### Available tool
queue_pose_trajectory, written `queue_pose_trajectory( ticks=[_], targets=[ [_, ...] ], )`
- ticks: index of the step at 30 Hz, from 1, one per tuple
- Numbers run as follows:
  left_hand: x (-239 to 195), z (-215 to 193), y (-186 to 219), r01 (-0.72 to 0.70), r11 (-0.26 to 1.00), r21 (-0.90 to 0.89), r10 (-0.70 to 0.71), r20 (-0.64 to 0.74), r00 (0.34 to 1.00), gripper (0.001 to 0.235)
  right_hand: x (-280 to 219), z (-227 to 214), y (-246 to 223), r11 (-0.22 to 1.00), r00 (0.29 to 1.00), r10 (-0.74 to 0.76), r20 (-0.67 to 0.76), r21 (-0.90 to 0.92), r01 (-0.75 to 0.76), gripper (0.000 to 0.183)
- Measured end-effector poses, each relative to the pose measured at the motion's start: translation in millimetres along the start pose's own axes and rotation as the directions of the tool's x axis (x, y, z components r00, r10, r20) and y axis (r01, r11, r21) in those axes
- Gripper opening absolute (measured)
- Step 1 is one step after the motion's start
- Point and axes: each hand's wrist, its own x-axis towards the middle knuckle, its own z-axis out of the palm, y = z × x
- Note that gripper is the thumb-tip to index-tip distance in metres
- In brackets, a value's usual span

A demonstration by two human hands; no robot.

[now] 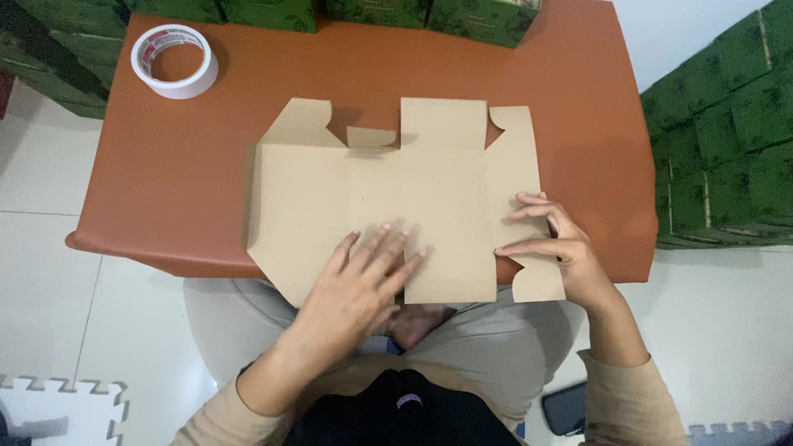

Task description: The person assembles flat cardboard boxes by folding the sides and tucking the flaps into place. They place a white paper insert inside each box and then close the lid. The process is repeated for multiple boxes on a brown table.

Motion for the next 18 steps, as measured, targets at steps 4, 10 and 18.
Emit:
queue_pose_trajectory(
  ticks=[4, 10, 18],
  targets=[
    [-6.1, 24.4, -16.1, 0.019, 1.0, -0.009, -0.019, -0.011, 1.0, 0.065, -4.6, -1.0, -42.1, 0.996, 0.998, 0.036, -0.047, -0.074, -0.04, 0.02],
    [-1.7, 16.9, -16.9, 0.015, 0.998, -0.054, -0.016, -0.022, 1.0, 0.064, -13.5, 0.9, -50.8, 0.93, 0.963, 0.201, -0.18, -0.273, -0.245, 0.025],
    [33.3, 9.3, -20.3, -0.066, 0.988, -0.141, 0.069, 0.015, 0.997, 0.07, 2.6, -2.6, -49.6, 0.748, 0.756, 0.612, -0.23, -0.141, -0.648, 0.037]
  ],
)
